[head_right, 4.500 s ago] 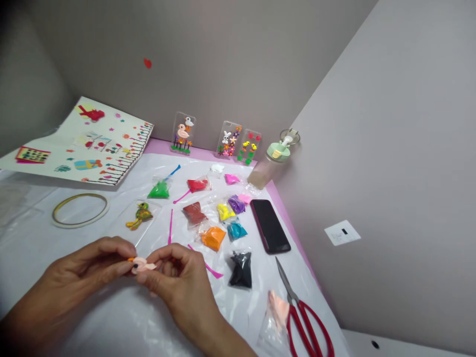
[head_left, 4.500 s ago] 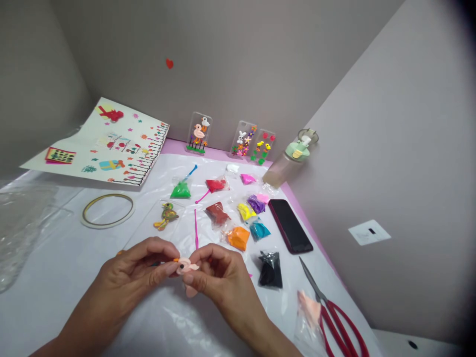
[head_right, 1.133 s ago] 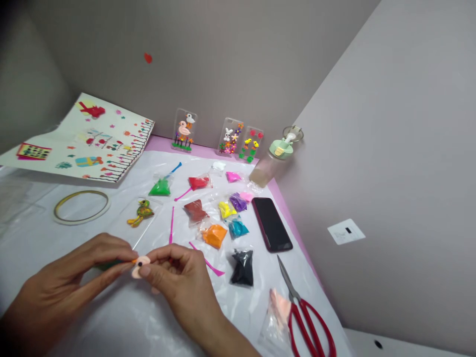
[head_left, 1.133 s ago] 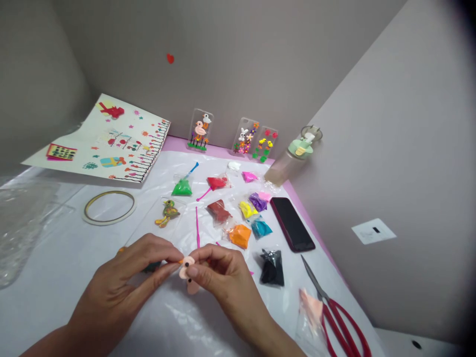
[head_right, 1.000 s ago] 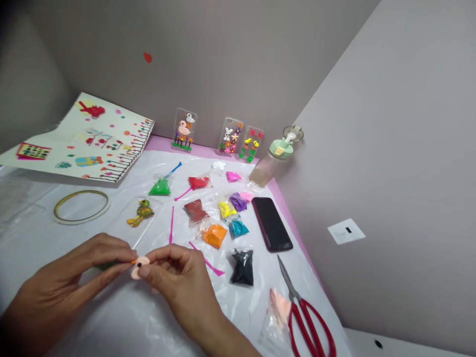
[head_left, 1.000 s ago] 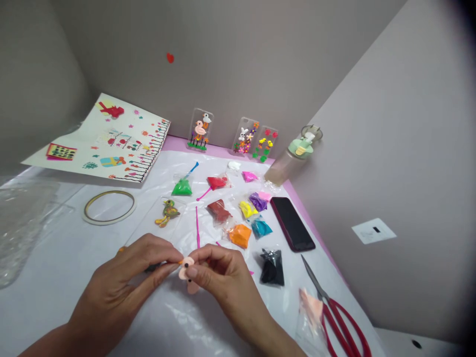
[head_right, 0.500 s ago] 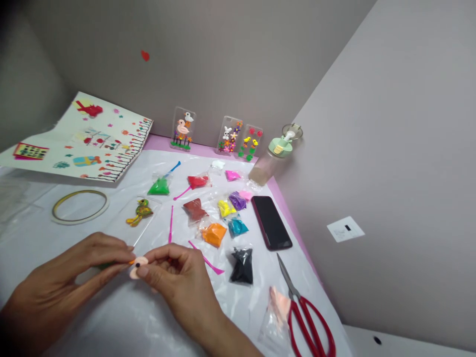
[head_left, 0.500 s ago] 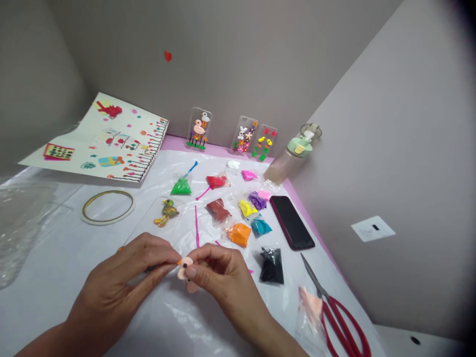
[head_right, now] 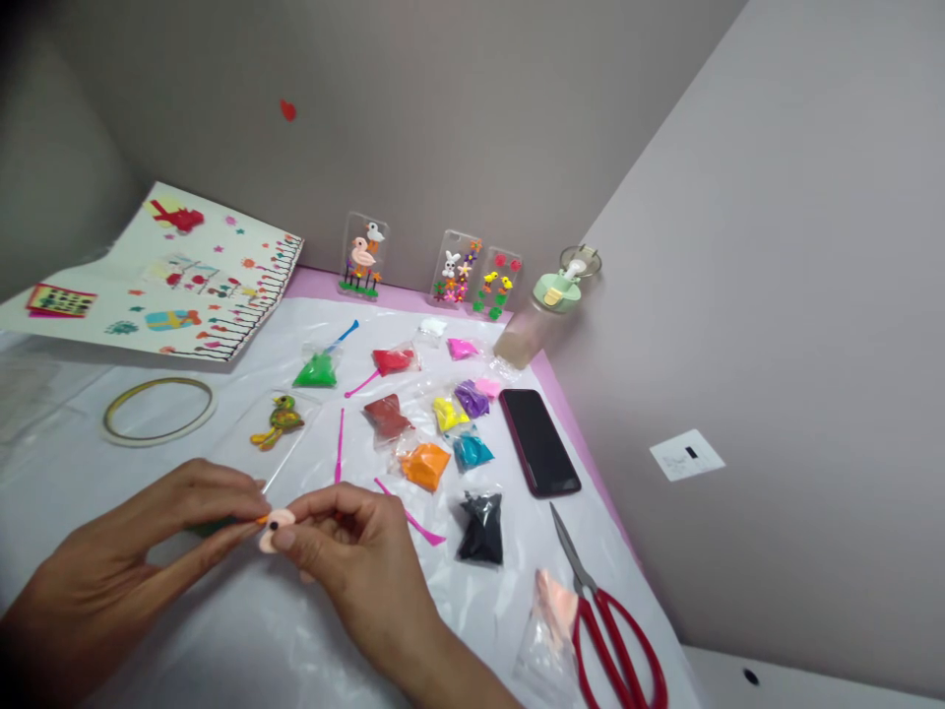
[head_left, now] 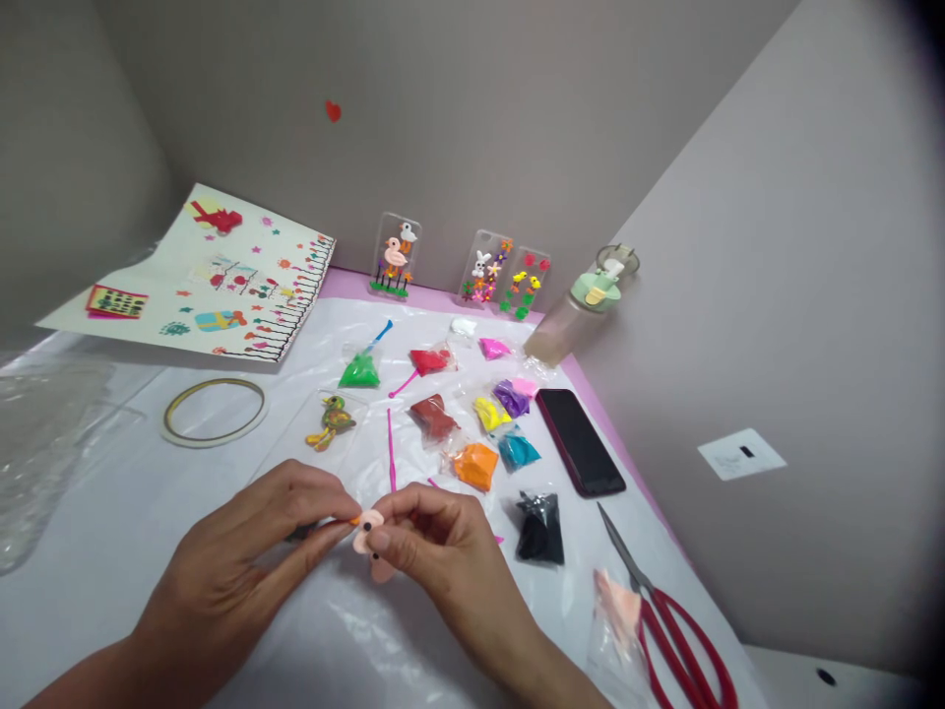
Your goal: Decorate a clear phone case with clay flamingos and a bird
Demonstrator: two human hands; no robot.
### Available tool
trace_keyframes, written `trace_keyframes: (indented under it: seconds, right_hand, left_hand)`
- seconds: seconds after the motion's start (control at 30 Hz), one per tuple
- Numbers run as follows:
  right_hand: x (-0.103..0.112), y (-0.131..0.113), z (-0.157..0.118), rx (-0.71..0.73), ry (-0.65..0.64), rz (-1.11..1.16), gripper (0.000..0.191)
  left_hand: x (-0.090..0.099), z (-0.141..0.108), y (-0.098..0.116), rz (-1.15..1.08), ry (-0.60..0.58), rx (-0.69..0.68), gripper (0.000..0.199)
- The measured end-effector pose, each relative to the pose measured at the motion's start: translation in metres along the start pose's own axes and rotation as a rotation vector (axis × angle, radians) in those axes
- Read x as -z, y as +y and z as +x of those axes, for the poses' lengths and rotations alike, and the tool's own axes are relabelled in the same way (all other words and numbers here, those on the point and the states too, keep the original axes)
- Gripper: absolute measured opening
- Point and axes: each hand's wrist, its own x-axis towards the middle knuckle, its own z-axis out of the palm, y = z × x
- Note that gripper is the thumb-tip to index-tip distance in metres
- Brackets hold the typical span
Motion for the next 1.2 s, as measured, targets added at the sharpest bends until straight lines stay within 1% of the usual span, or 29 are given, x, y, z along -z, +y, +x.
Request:
trace_keyframes:
  seconds: [0.1, 0.2, 0.27, 0.37, 0.47, 0.57, 0.63, 0.67, 0.73, 0.97, 1.07, 1.2]
  right_hand:
    - [0.000, 0.000, 0.001, -0.002, 0.010, 0.003, 0.039]
    - [0.001, 0.001, 0.001, 0.006, 0.024, -0.023, 0.037]
    - [0.001, 0.001, 0.001, 0.006, 0.020, -0.016, 0.037]
    - [0.001, 0.001, 0.000, 0.000, 0.016, -0.001, 0.037]
    - [0.001, 0.001, 0.001, 0.009, 0.029, -0.011, 0.037]
    - [0.001, 0.002, 0.002, 0.032, 0.048, -0.010, 0.038]
    - [0.001, 0.003, 0.004, 0.049, 0.061, 0.005, 0.040]
    - [0.001, 0.004, 0.004, 0.053, 0.067, 0.010, 0.040]
    - [0.002, 0.005, 0.004, 0.058, 0.072, 0.008, 0.041]
    - [0.002, 0.006, 0.002, 0.101, 0.063, -0.109, 0.041]
    - [0.002, 0.005, 0.001, 0.099, 0.060, -0.145, 0.043]
    - [0.003, 0.007, 0.001, 0.092, 0.070, -0.194, 0.044]
  left_hand:
    - [0.003, 0.001, -0.003, 0.037, -0.013, -0.016, 0.013]
    - [0.007, 0.003, -0.006, 0.069, -0.069, -0.068, 0.021]
    - [0.006, 0.003, -0.006, 0.061, -0.057, -0.061, 0.018]
    - [0.003, 0.001, -0.003, 0.032, 0.007, -0.007, 0.011]
    - [0.002, -0.001, -0.004, 0.041, -0.015, 0.028, 0.010]
    - [0.002, -0.003, -0.008, 0.060, -0.016, 0.187, 0.027]
    - [0.001, -0.004, -0.011, 0.011, -0.037, 0.293, 0.038]
    - [0.000, -0.004, -0.012, -0.027, -0.062, 0.319, 0.041]
    - [-0.002, -0.003, -0.012, -0.091, -0.095, 0.353, 0.043]
    - [-0.002, 0.001, -0.012, -0.307, -0.129, 0.439, 0.040]
    - [0.000, 0.002, -0.012, -0.343, -0.114, 0.451, 0.040]
    - [0.001, 0.002, -0.011, -0.320, -0.108, 0.449, 0.040]
